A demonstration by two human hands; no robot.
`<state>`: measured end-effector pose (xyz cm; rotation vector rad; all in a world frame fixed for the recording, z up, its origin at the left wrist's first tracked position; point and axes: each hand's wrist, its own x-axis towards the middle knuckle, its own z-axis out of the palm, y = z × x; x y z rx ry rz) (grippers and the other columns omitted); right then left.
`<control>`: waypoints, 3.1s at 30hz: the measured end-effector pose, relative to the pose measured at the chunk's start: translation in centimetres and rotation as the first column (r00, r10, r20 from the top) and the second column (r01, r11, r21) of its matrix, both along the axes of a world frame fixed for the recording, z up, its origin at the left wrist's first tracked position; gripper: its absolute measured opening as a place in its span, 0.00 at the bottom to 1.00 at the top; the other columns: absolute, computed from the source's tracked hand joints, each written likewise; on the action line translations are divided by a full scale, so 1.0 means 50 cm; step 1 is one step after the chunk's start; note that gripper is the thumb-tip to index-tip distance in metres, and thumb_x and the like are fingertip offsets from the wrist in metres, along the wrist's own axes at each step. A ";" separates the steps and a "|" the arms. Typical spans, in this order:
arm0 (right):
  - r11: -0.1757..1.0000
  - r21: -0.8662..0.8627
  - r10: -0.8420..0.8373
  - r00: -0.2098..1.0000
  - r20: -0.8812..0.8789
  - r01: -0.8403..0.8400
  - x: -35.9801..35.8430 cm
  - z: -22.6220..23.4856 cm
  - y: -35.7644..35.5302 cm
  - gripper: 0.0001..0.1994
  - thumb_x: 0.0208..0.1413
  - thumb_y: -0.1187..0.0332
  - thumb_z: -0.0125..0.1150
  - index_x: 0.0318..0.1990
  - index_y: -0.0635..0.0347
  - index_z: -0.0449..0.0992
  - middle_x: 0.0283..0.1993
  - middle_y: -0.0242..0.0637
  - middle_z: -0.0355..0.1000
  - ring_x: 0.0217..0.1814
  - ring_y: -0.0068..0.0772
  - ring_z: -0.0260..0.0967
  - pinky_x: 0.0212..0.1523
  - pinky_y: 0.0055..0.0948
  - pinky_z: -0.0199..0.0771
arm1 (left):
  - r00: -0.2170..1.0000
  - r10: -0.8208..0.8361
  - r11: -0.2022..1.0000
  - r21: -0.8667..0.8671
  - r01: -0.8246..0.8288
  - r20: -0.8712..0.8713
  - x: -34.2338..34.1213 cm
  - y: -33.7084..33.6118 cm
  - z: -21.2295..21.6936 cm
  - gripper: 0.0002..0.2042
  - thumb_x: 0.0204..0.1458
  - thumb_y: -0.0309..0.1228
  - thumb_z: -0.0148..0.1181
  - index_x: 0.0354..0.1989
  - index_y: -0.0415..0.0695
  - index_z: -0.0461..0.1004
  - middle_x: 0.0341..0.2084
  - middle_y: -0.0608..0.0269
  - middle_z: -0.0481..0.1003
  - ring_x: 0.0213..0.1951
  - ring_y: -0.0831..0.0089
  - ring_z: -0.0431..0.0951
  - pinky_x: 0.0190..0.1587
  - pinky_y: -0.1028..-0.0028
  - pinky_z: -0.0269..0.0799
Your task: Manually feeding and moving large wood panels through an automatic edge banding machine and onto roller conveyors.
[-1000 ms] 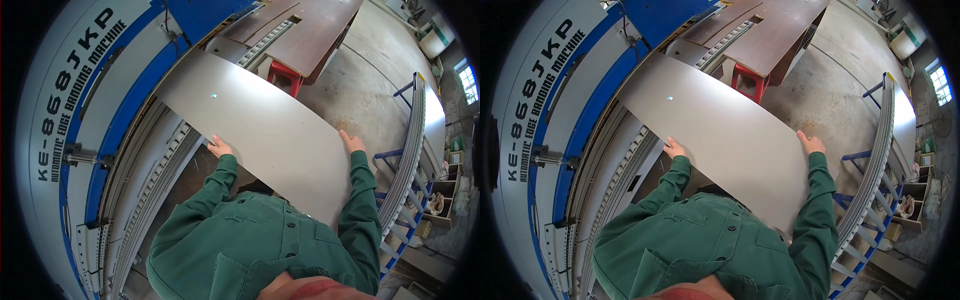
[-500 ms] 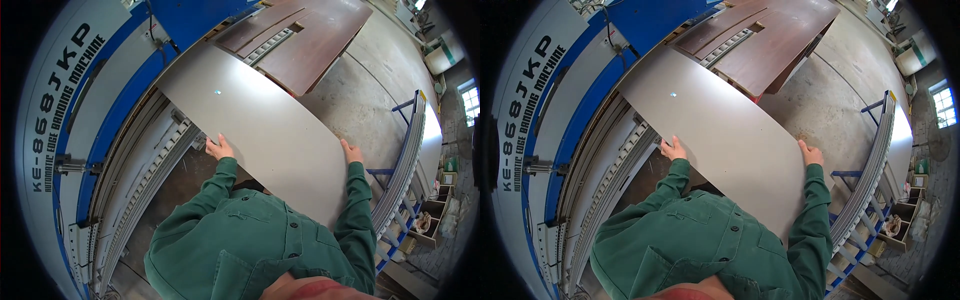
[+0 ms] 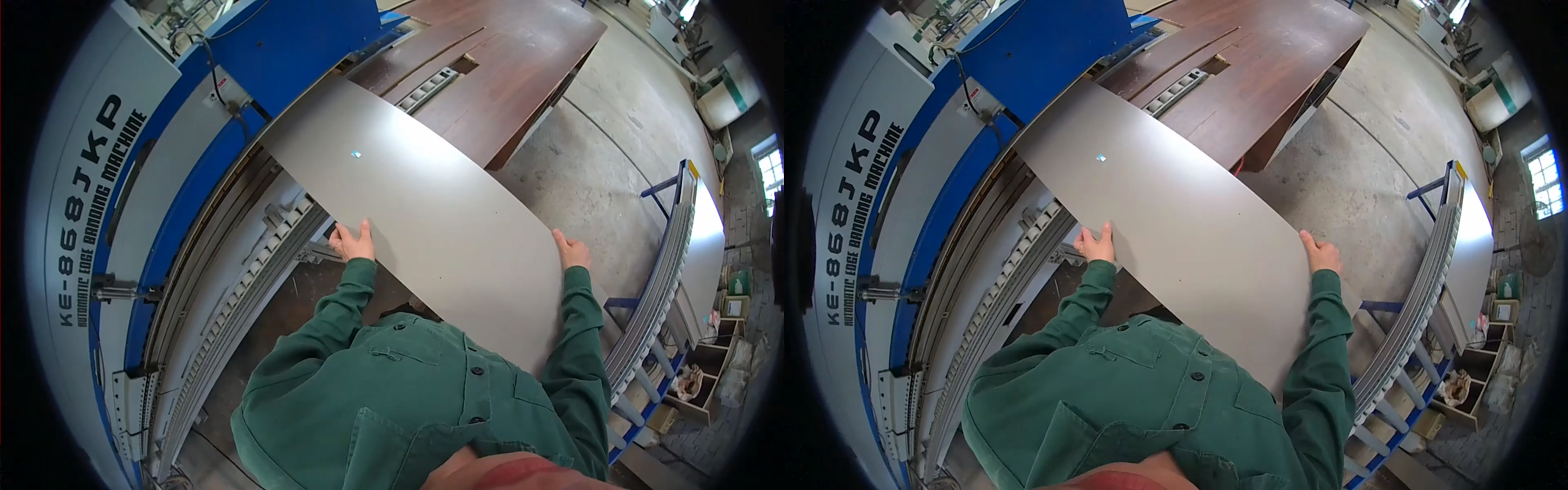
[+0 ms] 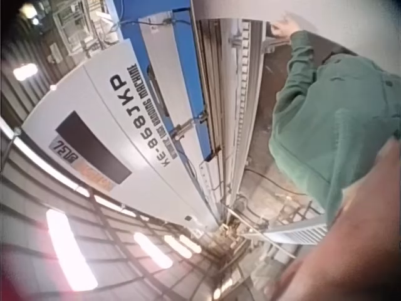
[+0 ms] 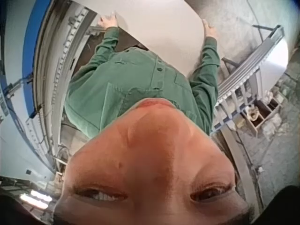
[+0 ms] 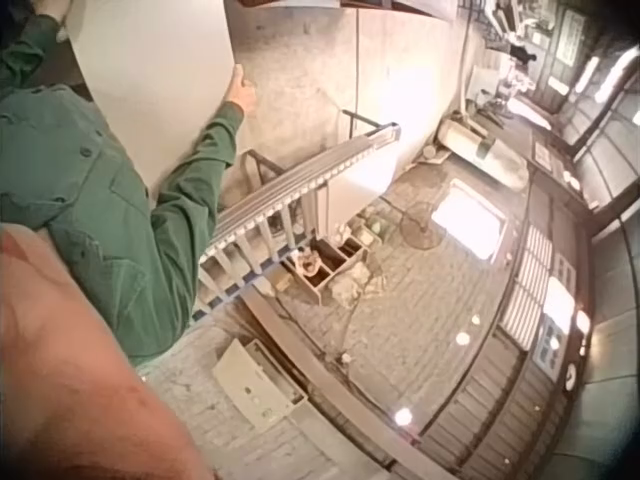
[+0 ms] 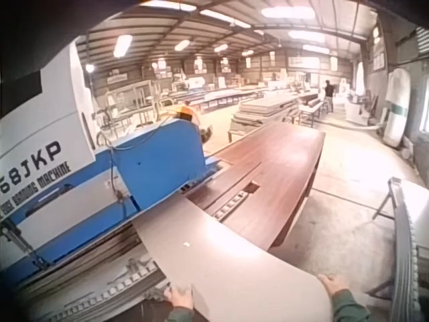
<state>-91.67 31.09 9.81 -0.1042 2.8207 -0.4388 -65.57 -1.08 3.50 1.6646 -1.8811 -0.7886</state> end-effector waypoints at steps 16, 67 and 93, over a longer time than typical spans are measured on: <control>0.996 -0.071 0.052 0.998 0.025 -0.050 -0.195 0.027 0.008 0.32 0.34 0.36 0.41 0.29 0.58 0.72 0.32 0.47 0.67 0.38 0.44 0.63 0.39 0.35 0.60 | 0.954 0.001 0.996 0.083 -0.026 0.299 -0.216 -0.052 0.019 0.31 0.32 0.50 0.51 0.40 0.36 0.61 0.40 0.47 0.59 0.44 0.56 0.55 0.45 0.65 0.53; 0.828 -0.088 -0.550 0.769 -0.327 0.554 -1.156 0.189 0.852 0.26 0.41 0.46 0.44 0.16 0.66 0.69 0.18 0.49 0.64 0.23 0.47 0.62 0.26 0.36 0.60 | 0.744 -0.159 0.185 0.720 0.668 -0.649 -1.671 0.541 0.188 0.15 0.46 0.44 0.43 0.18 0.47 0.64 0.04 0.74 0.52 0.11 0.79 0.56 0.18 0.78 0.60; -0.147 0.165 -0.940 -0.086 -0.329 0.975 -1.041 0.158 1.411 0.25 0.37 0.45 0.47 0.27 0.61 0.72 0.32 0.48 0.66 0.38 0.45 0.62 0.38 0.34 0.60 | 0.163 -0.874 -0.404 0.871 0.279 -0.457 -2.402 1.610 -0.038 0.16 0.41 0.50 0.47 0.24 0.48 0.67 0.16 0.67 0.68 0.19 0.72 0.68 0.24 0.72 0.66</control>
